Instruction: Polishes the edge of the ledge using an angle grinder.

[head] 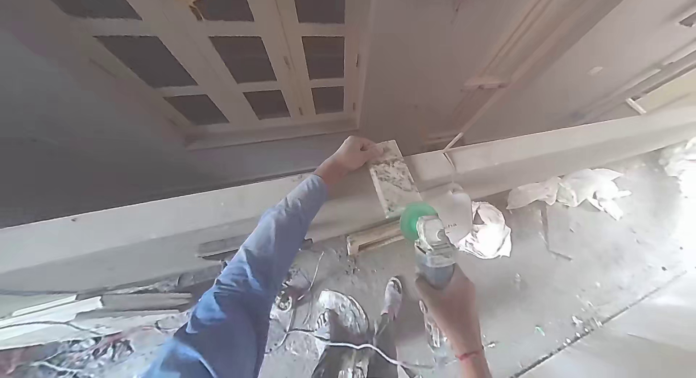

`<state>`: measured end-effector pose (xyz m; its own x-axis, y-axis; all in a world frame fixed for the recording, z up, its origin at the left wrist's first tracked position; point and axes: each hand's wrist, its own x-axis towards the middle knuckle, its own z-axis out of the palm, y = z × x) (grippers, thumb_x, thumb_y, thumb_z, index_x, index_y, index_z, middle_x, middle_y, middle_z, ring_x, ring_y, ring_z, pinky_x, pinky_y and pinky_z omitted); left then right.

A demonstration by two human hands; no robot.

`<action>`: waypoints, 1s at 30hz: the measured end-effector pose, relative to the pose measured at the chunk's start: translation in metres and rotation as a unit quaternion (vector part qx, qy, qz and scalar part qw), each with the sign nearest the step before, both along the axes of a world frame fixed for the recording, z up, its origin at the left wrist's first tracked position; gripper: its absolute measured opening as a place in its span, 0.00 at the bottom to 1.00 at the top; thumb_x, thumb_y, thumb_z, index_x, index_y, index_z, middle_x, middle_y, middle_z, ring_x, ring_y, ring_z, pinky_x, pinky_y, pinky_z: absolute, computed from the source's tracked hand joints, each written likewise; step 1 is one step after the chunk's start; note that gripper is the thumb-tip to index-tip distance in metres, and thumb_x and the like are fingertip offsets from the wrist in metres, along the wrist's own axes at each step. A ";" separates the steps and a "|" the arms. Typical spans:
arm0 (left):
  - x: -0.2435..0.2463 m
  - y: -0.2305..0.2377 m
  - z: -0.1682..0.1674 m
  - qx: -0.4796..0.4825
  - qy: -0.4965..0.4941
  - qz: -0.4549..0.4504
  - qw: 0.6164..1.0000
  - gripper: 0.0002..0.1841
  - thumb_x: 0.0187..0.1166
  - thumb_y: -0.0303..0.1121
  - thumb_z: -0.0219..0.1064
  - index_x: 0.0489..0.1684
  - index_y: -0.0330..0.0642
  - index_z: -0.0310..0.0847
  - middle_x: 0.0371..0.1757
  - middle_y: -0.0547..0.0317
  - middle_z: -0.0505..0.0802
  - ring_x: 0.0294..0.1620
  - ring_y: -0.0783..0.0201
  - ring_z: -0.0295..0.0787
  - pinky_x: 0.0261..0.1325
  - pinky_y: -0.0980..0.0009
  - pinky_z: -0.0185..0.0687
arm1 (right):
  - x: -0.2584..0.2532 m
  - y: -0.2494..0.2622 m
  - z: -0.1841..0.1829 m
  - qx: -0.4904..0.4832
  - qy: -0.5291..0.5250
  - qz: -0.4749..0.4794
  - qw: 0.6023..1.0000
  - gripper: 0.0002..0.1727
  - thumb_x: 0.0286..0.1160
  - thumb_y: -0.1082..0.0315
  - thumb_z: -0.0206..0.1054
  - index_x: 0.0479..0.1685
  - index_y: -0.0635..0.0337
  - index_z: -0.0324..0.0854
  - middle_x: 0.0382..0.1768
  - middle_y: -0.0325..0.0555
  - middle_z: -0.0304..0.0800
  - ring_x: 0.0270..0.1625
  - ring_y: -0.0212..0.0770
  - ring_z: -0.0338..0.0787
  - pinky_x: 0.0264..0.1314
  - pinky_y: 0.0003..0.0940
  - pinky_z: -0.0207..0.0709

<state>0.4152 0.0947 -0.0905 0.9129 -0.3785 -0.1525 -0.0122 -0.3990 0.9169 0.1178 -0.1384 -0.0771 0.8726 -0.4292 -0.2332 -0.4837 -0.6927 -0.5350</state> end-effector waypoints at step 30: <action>-0.019 -0.002 0.015 0.019 -0.037 0.000 0.999 0.14 0.86 0.42 0.65 0.48 0.41 0.90 0.36 0.53 0.93 0.32 0.62 0.87 0.41 0.59 0.84 | 0.013 -0.002 0.037 0.033 0.118 0.041 0.992 0.32 0.41 0.37 0.79 0.45 0.48 0.85 0.29 0.36 0.90 0.34 0.41 0.91 0.35 0.52 0.84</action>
<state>0.3960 0.0926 -0.0754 0.9221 -0.3740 -0.0996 -0.0792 -0.4343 0.8973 0.1306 -0.1400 -0.0399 0.8224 -0.3357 -0.4593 -0.5434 -0.7026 -0.4594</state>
